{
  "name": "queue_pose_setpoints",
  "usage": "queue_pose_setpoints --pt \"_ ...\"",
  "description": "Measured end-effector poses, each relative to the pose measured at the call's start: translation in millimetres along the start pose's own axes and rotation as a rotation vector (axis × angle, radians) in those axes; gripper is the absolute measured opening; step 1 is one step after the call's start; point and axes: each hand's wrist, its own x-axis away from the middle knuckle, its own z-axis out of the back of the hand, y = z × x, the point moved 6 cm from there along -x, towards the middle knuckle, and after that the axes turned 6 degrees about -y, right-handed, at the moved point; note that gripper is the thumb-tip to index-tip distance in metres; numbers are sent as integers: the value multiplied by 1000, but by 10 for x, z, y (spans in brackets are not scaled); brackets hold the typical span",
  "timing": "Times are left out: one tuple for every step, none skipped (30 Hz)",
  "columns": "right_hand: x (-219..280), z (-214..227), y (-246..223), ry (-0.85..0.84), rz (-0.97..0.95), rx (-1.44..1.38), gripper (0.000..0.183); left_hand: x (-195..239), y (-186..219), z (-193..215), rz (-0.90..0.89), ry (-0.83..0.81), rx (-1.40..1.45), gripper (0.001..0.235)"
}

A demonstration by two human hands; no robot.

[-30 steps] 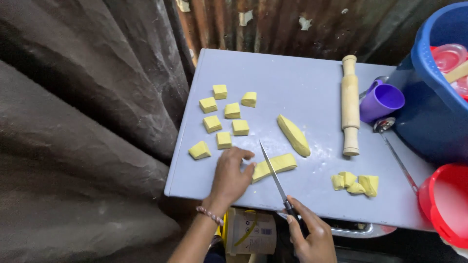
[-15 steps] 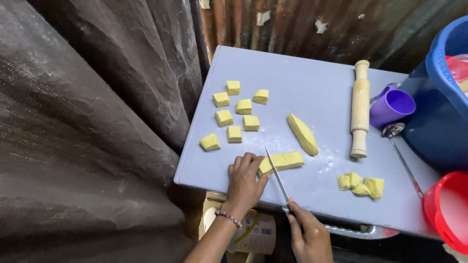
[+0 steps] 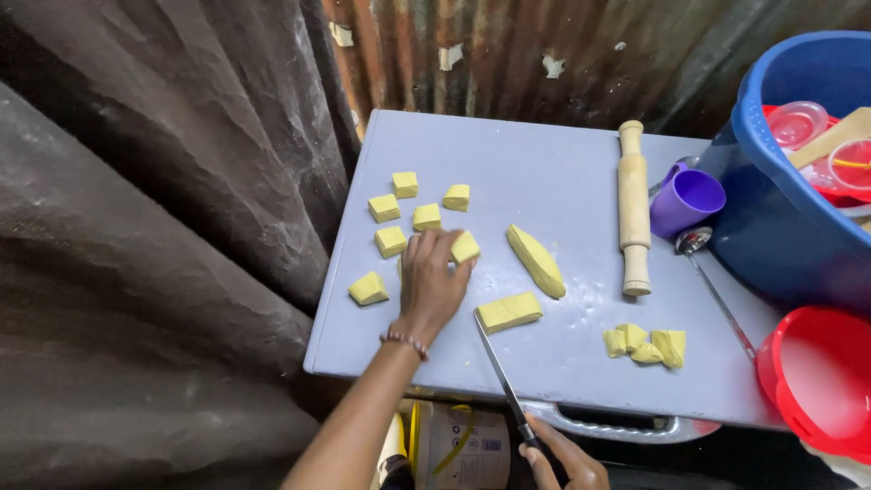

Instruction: Cutting dough into small squares and rolling them into balls on a table.

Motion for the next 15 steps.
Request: queue_pose_setpoints --pt "84 48 -149 79 -79 -73 41 -319 -18 -45 -49 5 -43 48" --pt "57 88 -262 93 -79 -77 41 -548 -90 -123 -61 2 -37 48" --pt "80 137 -305 104 -186 -78 39 -732 -157 -250 -57 -68 -106 48" --pt "112 186 -345 116 -293 -81 38 -909 -224 -382 -55 -138 -175 49" --pt "92 212 -285 124 -300 -80 38 -944 -338 -517 -59 -146 -169 49" --pt "64 256 -278 152 -216 -40 41 -971 -419 -678 -115 -184 -247 35" --pt "37 311 -274 177 -129 3 45 -992 -500 -837 -169 -218 -326 30" --pt "28 357 -284 182 -134 7 45 -921 -369 -751 -171 -222 -319 30" --pt "-9 373 -282 169 -165 -30 46 -884 -277 -629 -137 -208 -303 41" --pt "-40 388 -281 155 -195 -67 47 -842 -186 -504 -102 -194 -286 58" --pt "-104 421 -225 150 -199 -67 47 -690 -114 -461 -98 -198 -289 58" --pt "-177 420 -207 81 -151 16 49 -539 -47 -380 -79 -156 -151 45" --pt "-278 414 -203 12 -97 97 53 -419 13 -290 -60 -107 -15 34" --pt "-355 410 -223 6 -95 97 53 -259 160 -183 -56 -105 -19 34" --pt "-421 370 -262 -49 -49 104 55 -74 232 -180 76 -276 88 27"
